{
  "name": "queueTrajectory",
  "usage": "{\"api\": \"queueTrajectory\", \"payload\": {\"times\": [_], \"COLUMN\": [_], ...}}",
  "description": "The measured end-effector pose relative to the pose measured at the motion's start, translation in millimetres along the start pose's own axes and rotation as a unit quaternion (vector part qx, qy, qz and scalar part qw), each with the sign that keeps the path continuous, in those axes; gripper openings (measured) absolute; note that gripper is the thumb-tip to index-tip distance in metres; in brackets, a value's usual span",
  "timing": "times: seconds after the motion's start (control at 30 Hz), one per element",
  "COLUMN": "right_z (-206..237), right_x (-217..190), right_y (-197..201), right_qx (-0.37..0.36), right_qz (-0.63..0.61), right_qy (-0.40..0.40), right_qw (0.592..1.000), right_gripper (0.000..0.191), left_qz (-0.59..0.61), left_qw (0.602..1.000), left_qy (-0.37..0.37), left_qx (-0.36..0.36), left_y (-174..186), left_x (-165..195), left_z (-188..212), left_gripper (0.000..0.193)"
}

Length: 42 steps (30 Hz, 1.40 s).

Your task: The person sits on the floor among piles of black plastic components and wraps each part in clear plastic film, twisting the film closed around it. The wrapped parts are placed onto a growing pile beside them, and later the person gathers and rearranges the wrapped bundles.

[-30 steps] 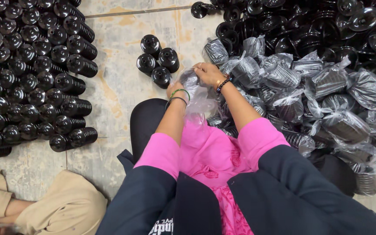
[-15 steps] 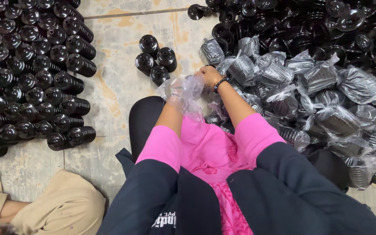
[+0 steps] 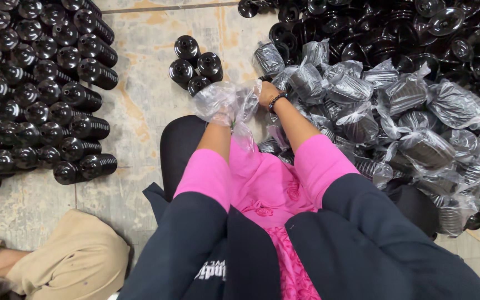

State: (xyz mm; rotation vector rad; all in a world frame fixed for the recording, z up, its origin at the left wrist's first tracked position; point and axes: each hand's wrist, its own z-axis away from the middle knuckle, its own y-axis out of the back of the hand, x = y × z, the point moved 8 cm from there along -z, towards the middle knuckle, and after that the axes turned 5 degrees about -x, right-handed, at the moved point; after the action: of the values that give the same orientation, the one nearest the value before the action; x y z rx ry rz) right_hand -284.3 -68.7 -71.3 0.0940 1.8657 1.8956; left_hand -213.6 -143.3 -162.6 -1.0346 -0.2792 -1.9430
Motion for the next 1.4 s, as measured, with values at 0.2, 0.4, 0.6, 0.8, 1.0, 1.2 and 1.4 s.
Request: {"api": "queueTrajectory", "payload": {"times": [0.2,0.4,0.6,0.8,1.0,1.2,1.4], "right_z": [1.5,10.3,21.7,34.5,36.9,86.5,156.2], "right_x": [15.3,33.4,33.7,36.7,43.8,20.2,-30.6], "right_y": [-16.9,-30.8,-21.6,-23.7,-5.6,67.5,114.4], "right_qx": [-0.090,-0.208,-0.128,-0.058,0.153,0.274,0.231], "right_qz": [0.048,0.023,-0.198,-0.381,-0.581,-0.760,-0.815], "right_qy": [-0.083,-0.222,-0.285,-0.338,-0.284,-0.017,0.058], "right_qw": [0.991,0.952,0.929,0.858,0.748,0.590,0.529], "right_gripper": [0.021,0.026,0.024,0.023,0.017,0.016,0.015], "left_qz": [0.002,0.008,0.014,0.024,0.078,0.111,-0.064], "left_qw": [1.000,1.000,1.000,0.999,0.990,0.918,0.878], "left_qy": [0.005,0.009,0.011,-0.014,-0.064,-0.083,-0.126], "left_qx": [-0.004,-0.008,-0.018,-0.029,-0.101,-0.373,-0.457], "left_y": [-1.3,-1.3,-7.4,-10.8,-23.4,-42.8,-13.4], "left_x": [-6.5,-12.6,-3.7,11.0,27.7,65.2,88.0], "left_z": [1.2,11.0,17.4,19.2,16.5,60.6,167.6], "left_gripper": [0.015,0.014,0.014,0.013,0.013,0.013,0.018]}}
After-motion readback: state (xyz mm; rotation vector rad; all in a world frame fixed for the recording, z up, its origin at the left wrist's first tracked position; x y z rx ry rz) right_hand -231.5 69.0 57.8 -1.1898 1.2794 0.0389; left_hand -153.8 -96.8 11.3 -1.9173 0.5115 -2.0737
